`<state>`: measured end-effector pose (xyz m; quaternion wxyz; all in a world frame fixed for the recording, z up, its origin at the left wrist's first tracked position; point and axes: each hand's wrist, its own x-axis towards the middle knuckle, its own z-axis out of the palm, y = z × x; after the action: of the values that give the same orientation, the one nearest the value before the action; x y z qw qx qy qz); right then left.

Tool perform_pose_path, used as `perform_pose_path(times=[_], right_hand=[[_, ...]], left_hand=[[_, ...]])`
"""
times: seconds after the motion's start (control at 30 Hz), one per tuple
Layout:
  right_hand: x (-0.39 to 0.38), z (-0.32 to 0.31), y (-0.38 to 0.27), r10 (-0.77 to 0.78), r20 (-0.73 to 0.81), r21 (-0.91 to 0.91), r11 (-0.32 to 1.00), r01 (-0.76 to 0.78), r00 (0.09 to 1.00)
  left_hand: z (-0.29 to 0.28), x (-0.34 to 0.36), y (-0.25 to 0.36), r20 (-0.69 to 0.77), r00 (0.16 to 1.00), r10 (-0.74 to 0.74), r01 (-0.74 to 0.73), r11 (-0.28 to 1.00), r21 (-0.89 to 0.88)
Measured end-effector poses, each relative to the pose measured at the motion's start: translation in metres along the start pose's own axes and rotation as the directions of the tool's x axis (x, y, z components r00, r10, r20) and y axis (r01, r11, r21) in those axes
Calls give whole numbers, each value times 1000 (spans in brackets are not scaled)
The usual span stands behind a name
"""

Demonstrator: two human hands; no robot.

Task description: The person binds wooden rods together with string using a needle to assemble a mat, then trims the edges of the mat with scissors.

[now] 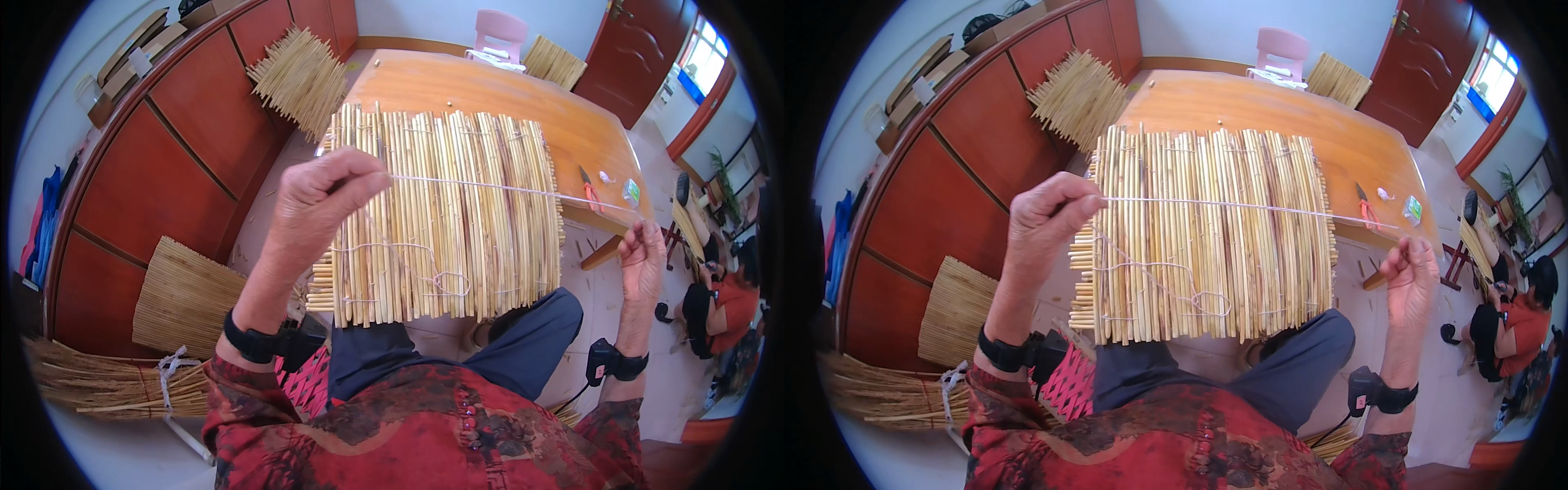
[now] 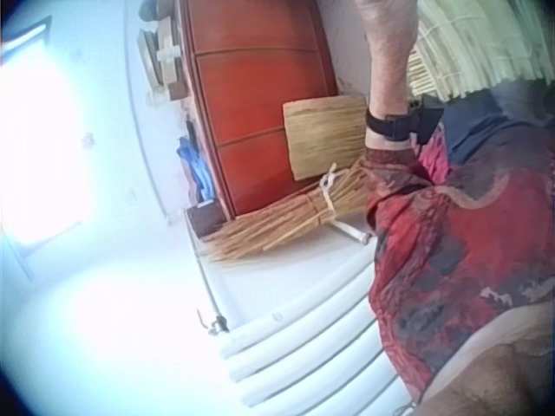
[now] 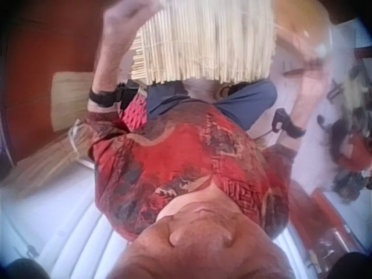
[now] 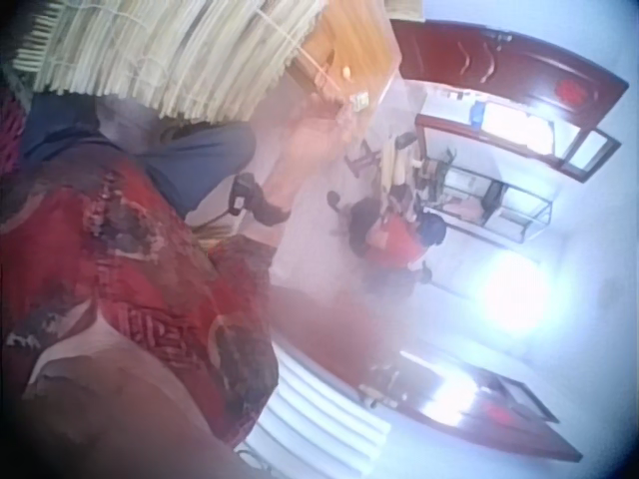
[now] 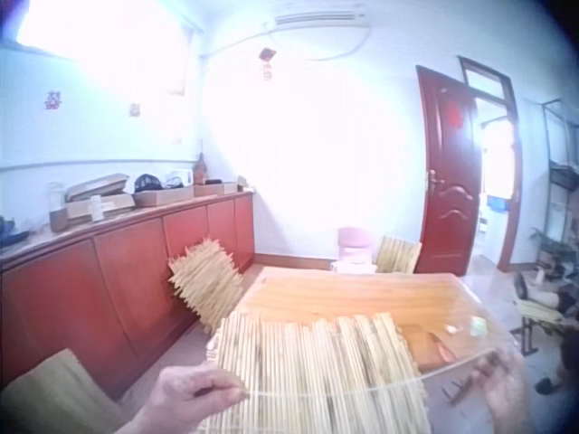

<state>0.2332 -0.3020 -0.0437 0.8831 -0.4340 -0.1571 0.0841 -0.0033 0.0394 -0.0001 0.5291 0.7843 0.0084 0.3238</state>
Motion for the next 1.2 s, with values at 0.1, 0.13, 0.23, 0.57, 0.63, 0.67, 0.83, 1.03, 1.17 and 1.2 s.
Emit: perform_pose_path(times=[0.1,0.13,0.23,0.57,0.63,0.67,0.83,1.03,1.17,1.2], right_hand=[[23,-1,-9,55,159,277,956,-98,986],[31,-1,-11,23,221,321,942,-95,975],[51,12,-12,-26,213,299,953,-40,977],[20,155,48,14,443,-481,848,224,897],[-17,179,86,311,475,-750,633,194,823],[-32,188,109,438,513,-769,617,168,738],[-68,205,195,362,849,-524,485,700,385],[-66,208,247,510,799,-535,363,763,318],[-66,210,258,518,818,-483,382,788,250],[-66,209,260,521,818,-478,378,793,244]], left_hand=[[13,-7,-8,62,997,-38,40,999,-26],[16,-9,-14,92,995,-37,39,999,-15],[19,-17,-25,67,982,-175,178,983,-40],[-48,-51,-106,-497,867,-29,180,949,260],[-52,-73,-121,-577,799,-172,284,953,109],[-51,-92,-129,-630,709,-316,379,924,-37],[-29,-170,-148,-379,634,-674,638,733,-238],[-27,-181,-152,-92,648,-756,539,540,-646],[-35,-174,-160,-67,649,-758,566,540,-623],[-33,-171,-161,-62,665,-744,511,514,-688]])
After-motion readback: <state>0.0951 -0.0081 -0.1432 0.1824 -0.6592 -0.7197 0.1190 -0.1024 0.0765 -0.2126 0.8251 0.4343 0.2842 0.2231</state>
